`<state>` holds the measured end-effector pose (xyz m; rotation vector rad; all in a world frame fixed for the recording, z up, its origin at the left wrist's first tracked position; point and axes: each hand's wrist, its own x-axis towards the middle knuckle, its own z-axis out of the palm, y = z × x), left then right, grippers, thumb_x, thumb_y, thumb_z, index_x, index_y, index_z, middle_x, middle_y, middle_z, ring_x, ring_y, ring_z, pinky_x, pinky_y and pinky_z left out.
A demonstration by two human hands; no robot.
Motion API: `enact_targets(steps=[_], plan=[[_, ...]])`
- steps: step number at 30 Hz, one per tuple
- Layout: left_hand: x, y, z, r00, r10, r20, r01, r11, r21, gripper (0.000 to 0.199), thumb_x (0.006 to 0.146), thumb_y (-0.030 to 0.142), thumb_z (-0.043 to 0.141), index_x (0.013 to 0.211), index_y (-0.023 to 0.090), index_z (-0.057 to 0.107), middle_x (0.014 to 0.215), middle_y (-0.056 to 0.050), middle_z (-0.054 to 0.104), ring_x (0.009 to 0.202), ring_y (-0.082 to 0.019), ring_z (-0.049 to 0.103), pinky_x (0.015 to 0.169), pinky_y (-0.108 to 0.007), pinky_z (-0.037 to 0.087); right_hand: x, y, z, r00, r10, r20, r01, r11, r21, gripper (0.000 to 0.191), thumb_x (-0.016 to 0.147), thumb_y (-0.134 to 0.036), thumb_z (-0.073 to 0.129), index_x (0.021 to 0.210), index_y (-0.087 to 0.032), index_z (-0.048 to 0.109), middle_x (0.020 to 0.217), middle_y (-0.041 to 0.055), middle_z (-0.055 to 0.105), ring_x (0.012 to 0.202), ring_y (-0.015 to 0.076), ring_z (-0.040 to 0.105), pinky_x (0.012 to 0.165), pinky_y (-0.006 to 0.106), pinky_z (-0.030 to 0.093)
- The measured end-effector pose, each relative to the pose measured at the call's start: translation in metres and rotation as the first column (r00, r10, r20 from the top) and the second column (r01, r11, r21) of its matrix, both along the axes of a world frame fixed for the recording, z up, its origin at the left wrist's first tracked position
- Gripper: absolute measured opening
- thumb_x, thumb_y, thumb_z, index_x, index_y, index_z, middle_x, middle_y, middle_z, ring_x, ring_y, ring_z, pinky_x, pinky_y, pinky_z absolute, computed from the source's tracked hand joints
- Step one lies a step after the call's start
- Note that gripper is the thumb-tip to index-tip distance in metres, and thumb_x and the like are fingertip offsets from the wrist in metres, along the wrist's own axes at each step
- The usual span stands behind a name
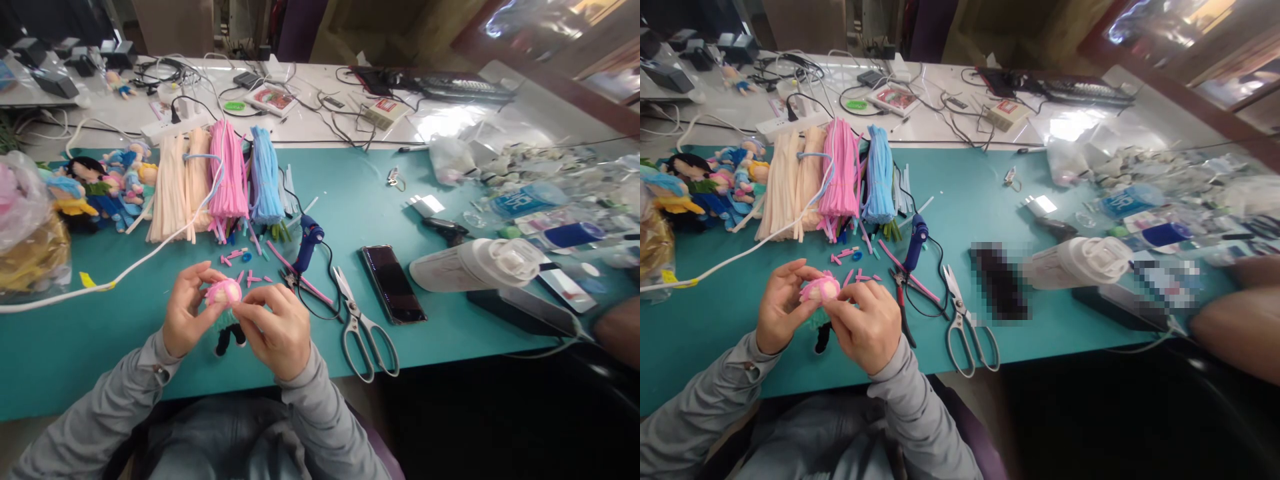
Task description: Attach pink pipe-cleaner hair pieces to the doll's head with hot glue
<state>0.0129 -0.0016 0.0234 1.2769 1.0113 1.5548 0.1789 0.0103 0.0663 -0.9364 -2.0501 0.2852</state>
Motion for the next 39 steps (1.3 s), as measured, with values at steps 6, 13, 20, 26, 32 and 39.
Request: enact_targets(steps=[6,13,20,26,32,39], plan=[[0.000,0.000,0.001,1.000,0.005,-0.014,-0.005,1.000,-0.010,0.047,0.082,0.016,0.067,0.125,0.023,0.049,0.098,-0.005,0.066,0.091,-0.018,0.068,0.075,-0.030,0.055,0.000,0.001,-0.003,1.000,-0.009,0.021,0.009,1.000,0.023,0.015,0.091,-0.017,0.057,0.085,-0.021,0.070,0.076,0.0031,0.067,0.065,0.0138,0.053,0.061,0.029,0.041],[0.001,0.001,0.002,1.000,0.018,-0.004,-0.018,0.999,-0.031,0.046,0.081,0.017,0.068,0.124,0.023,0.050,0.097,-0.005,0.066,0.090,-0.018,0.068,0.074,-0.030,0.055,0.000,0.002,-0.006,0.998,-0.015,0.060,0.014,1.000,0.024,0.018,0.093,-0.019,0.054,0.084,-0.022,0.070,0.077,0.0027,0.066,0.068,0.0143,0.053,0.063,0.031,0.039],[0.002,0.001,0.001,1.000,0.024,0.014,-0.024,0.999,-0.035,0.046,0.080,0.018,0.069,0.122,0.022,0.051,0.095,-0.005,0.064,0.089,-0.018,0.067,0.075,-0.031,0.056,-0.001,0.001,-0.008,0.999,-0.001,0.049,0.000,1.000,0.007,0.016,0.092,-0.019,0.055,0.086,-0.023,0.069,0.077,0.0027,0.065,0.070,0.0153,0.055,0.066,0.032,0.039],[0.002,0.001,0.003,0.999,0.020,0.026,-0.019,0.998,-0.064,0.045,0.080,0.018,0.068,0.121,0.022,0.051,0.094,-0.005,0.065,0.089,-0.018,0.067,0.075,-0.031,0.057,0.001,-0.001,-0.001,0.999,0.023,-0.036,-0.025,0.997,-0.067,0.009,0.086,-0.021,0.059,0.087,-0.021,0.068,0.079,0.0037,0.065,0.073,0.0171,0.059,0.068,0.034,0.044],[0.000,0.000,0.003,1.000,-0.021,0.020,0.023,0.996,-0.082,0.047,0.080,0.019,0.069,0.122,0.022,0.050,0.094,-0.006,0.066,0.089,-0.019,0.068,0.069,-0.029,0.058,0.010,0.007,0.012,0.987,0.037,-0.157,-0.066,0.981,-0.183,0.011,0.089,-0.019,0.058,0.086,-0.021,0.068,0.082,0.0042,0.065,0.076,0.0169,0.062,0.070,0.033,0.051],[-0.001,-0.001,-0.001,0.999,-0.046,-0.003,0.046,0.996,-0.070,0.048,0.079,0.017,0.071,0.122,0.021,0.050,0.099,-0.007,0.068,0.090,-0.018,0.069,0.071,-0.030,0.059,0.011,0.020,0.010,0.991,0.118,0.059,-0.106,0.980,-0.170,0.012,0.092,-0.027,0.060,0.092,-0.021,0.070,0.081,0.0044,0.065,0.076,0.0171,0.060,0.069,0.032,0.046]])
